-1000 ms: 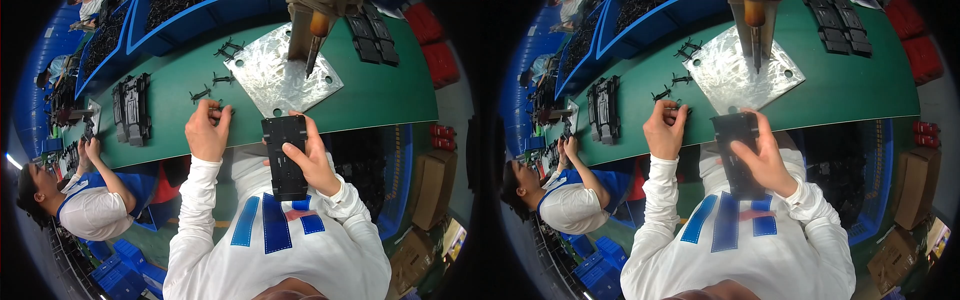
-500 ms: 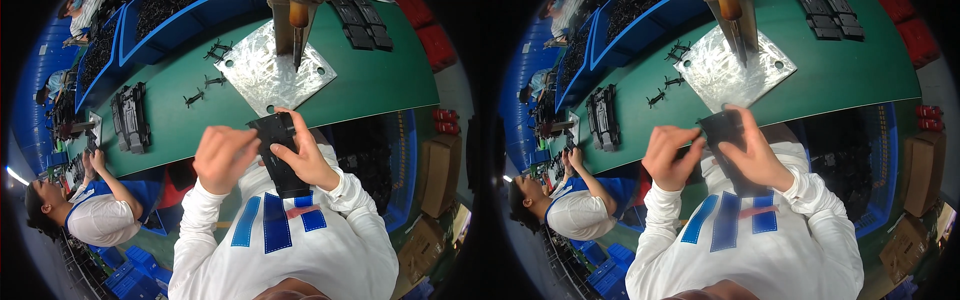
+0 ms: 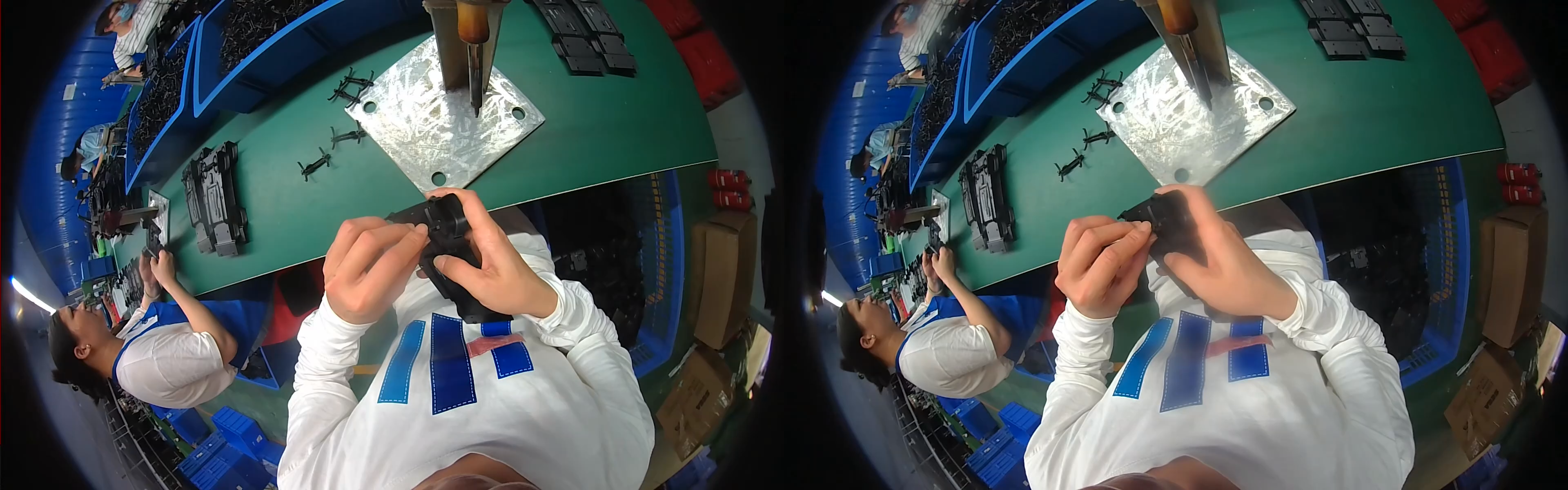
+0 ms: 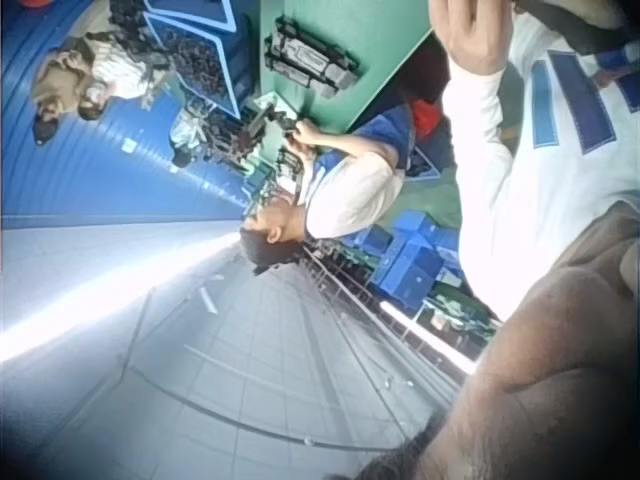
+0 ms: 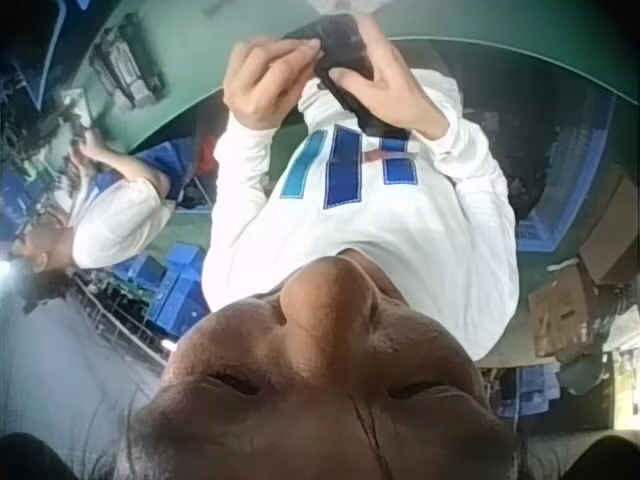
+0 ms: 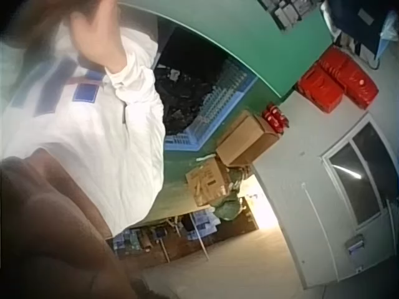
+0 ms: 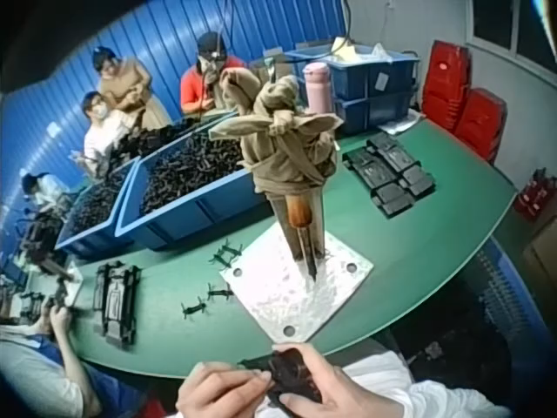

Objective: Assembling the chassis and axle components of a toy truck using a manual press tool.

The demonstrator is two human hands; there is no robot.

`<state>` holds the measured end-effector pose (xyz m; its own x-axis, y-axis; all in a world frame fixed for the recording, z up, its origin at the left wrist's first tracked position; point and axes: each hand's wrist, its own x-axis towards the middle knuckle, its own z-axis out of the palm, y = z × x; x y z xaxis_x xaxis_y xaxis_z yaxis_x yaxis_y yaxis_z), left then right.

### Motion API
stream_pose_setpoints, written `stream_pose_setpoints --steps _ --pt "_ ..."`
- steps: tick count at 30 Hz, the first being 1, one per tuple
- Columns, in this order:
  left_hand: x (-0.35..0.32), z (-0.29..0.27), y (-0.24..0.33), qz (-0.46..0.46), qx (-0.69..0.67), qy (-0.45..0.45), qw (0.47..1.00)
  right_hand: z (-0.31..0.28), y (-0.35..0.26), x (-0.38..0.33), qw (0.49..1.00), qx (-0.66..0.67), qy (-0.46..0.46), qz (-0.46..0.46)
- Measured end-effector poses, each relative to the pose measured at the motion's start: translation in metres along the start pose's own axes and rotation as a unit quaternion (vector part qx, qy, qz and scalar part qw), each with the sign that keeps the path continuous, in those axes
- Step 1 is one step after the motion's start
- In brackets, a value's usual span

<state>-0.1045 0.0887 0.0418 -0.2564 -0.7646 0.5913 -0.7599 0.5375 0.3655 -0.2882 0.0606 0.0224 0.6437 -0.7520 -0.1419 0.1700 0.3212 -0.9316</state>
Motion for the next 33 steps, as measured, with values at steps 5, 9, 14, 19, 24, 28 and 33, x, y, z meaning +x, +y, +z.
stream_pose_setpoints --steps 5,9,14,19,24,28,33 --pt "0.0 -0.004 0.002 0.006 0.005 -0.017 1.0 -0.001 -0.003 -0.001 1.0 -0.016 -0.006 -0.001" --pt "-0.002 0.001 0.002 0.008 -0.003 -0.011 1.0 -0.003 -0.001 -0.002 1.0 -0.021 0.006 0.002" --pt "-0.003 0.004 0.003 0.03 0.007 -0.011 0.999 -0.005 -0.001 -0.002 0.996 -0.079 0.026 -0.04" --pt "-0.001 0.002 0.007 0.05 0.006 -0.05 0.998 -0.005 -0.005 -0.005 0.999 -0.041 0.033 -0.014" --pt "0.0 0.005 0.012 0.037 0.025 -0.029 0.999 0.002 0.007 0.0 0.989 -0.053 0.128 -0.059" --pt "0.001 0.004 0.013 0.022 0.03 -0.019 0.999 0.001 0.005 0.0 0.991 -0.066 0.092 -0.071" --pt "0.0 0.007 0.013 -0.023 -0.026 0.019 0.999 0.002 0.006 -0.001 0.985 -0.049 0.134 -0.098"
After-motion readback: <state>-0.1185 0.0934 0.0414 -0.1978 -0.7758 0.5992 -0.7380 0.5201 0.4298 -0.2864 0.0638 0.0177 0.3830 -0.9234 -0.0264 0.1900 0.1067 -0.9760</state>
